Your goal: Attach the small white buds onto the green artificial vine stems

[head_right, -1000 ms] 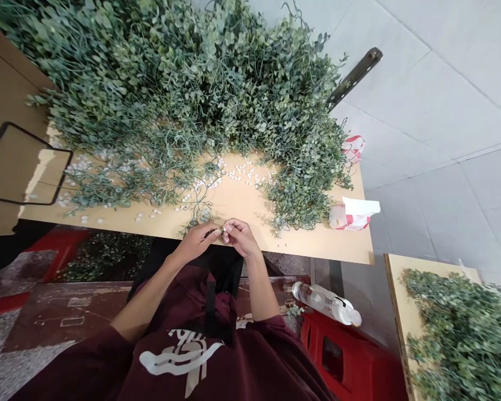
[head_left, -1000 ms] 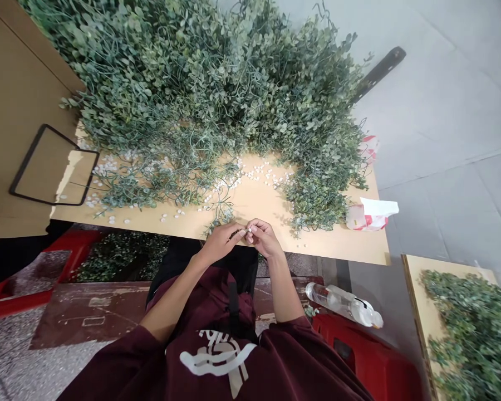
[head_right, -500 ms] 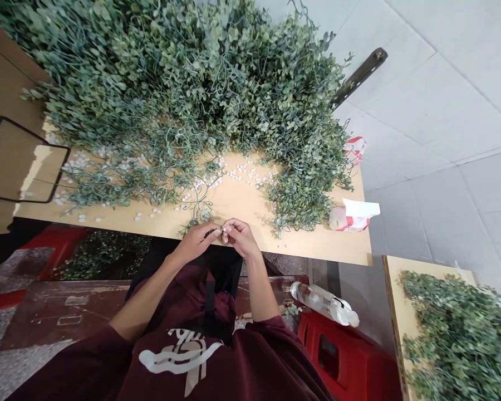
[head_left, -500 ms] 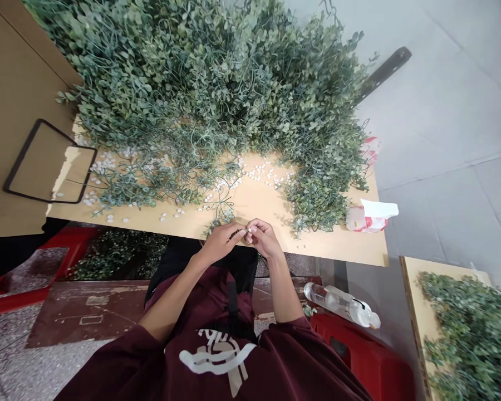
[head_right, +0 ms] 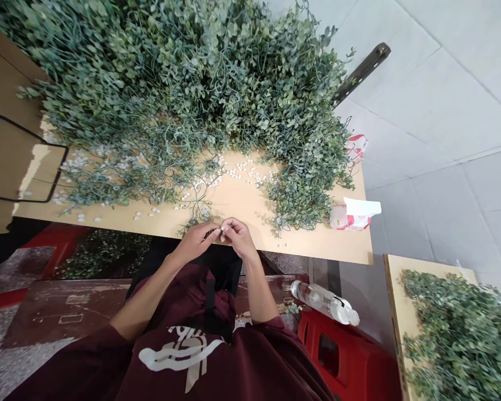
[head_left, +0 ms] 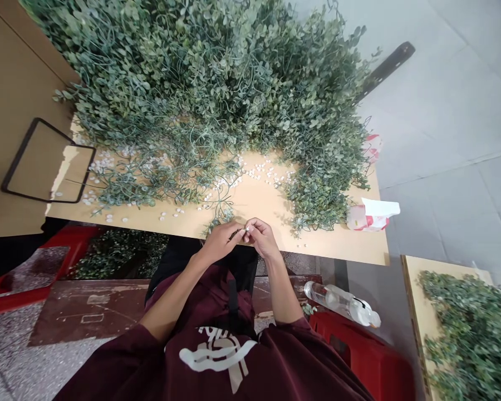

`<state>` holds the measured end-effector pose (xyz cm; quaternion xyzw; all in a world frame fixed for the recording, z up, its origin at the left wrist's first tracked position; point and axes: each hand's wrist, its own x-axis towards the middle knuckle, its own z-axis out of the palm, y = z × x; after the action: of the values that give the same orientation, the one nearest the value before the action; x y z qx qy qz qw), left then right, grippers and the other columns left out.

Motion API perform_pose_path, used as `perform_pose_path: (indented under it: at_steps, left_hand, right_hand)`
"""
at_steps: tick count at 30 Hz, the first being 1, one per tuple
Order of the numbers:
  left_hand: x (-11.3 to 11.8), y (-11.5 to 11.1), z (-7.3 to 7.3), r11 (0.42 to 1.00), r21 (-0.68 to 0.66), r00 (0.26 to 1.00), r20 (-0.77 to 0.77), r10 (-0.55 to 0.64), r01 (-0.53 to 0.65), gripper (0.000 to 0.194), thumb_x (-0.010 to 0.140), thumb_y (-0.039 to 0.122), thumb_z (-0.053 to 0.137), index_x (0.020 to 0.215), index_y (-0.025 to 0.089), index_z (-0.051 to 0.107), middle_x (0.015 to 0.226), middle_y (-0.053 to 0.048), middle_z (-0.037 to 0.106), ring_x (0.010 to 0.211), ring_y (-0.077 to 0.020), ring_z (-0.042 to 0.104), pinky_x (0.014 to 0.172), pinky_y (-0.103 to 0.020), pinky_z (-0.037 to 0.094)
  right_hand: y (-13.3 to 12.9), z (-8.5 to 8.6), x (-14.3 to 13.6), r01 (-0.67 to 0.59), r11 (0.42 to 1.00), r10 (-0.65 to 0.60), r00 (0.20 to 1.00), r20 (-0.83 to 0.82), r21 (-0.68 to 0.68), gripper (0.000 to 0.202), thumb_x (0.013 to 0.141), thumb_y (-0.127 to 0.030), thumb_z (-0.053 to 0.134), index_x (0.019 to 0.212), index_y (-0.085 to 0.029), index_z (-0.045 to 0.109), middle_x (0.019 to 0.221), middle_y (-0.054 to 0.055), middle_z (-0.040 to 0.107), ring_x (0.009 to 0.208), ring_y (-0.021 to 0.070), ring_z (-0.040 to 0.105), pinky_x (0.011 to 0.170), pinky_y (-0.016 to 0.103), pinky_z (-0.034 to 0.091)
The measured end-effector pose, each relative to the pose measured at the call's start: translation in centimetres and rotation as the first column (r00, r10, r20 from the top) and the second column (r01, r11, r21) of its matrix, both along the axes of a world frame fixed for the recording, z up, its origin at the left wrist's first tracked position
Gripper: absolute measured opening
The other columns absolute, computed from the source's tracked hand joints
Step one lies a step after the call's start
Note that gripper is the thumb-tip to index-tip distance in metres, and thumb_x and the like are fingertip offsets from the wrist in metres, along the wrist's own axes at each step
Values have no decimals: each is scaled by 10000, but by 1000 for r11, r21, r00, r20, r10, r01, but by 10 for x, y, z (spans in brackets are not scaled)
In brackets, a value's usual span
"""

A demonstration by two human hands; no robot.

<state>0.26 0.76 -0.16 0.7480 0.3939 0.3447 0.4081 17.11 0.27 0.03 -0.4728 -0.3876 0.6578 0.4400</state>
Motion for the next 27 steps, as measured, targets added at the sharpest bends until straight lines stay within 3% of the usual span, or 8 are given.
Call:
perform_pose_path:
  at_steps: [9,27]
  left_hand:
    - [1,1,5,999,-38,1000,2,1,-1,274,986,312,415,878,192,637,853,-24,674,807,-168,619,756,-270,442]
    - [0,-1,-1,1000,26,999,-42,18,-17,266,983,281,407,876,186,632,842,-34,660,800,-175,615,746,-276,437]
  right_hand:
    - [-1,-1,0,29,999,-28,999,-14,19,261,757,-408,745,761,-191,600,590,-46,530,521,92,491,545,223,378]
    - [1,3,2,-85,996,85,995,43,0,281,777,-427,741,788,-190,592,599,-40,536,551,101,472,573,224,367]
